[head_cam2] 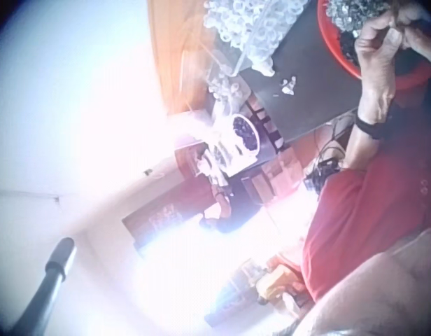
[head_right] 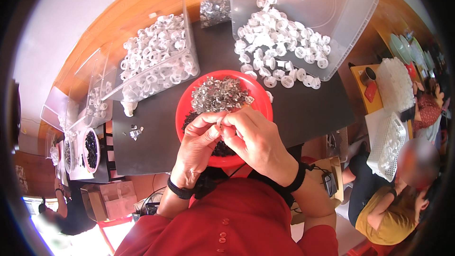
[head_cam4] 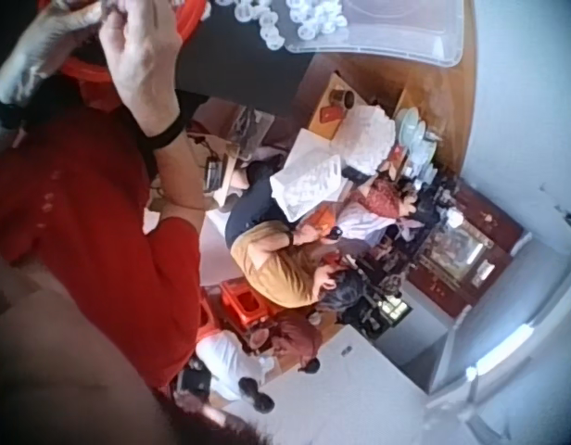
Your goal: The recorder is assembling small white plastic components with small metallic parts.
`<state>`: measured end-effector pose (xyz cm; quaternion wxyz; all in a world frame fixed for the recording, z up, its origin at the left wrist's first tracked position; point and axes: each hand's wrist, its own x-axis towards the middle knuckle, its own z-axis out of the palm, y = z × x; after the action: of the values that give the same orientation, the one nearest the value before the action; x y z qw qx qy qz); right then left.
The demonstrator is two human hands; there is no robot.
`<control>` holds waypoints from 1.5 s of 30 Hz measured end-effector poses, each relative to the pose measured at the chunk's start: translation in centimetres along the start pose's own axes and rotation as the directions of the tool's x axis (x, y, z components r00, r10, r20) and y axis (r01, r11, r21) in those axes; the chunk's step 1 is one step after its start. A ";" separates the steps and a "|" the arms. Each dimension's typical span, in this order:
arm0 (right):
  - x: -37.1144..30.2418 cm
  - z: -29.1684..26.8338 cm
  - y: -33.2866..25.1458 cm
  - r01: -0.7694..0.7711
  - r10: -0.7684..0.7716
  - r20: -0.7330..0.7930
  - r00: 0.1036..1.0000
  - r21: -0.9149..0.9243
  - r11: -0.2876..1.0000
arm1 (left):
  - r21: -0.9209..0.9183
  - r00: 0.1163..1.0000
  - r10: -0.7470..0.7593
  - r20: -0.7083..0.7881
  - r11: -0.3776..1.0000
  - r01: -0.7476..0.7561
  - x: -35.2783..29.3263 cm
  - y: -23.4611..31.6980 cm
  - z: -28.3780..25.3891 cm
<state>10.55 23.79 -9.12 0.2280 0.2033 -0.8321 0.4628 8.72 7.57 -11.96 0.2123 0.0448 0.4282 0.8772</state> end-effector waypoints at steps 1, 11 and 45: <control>0.0 -0.1 0.1 0.007 -0.007 0.002 1.000 0.005 1.000 | 0.023 1.000 0.004 0.012 1.000 -0.005 0.1 0.1 0.1; 0.3 -1.9 1.6 -0.148 0.144 0.057 0.988 0.082 0.986 | 0.092 0.993 -0.043 -0.106 0.994 0.053 0.1 2.1 0.9; 0.7 -6.1 7.3 -0.440 0.435 -0.069 0.898 -0.131 0.888 | 0.263 0.991 0.084 -0.106 0.963 -0.053 -0.2 0.5 0.4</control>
<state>7.14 32.48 -10.80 0.1474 -0.0148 -0.8832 0.4450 8.83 7.50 -11.33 0.1488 0.0359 0.5493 0.8215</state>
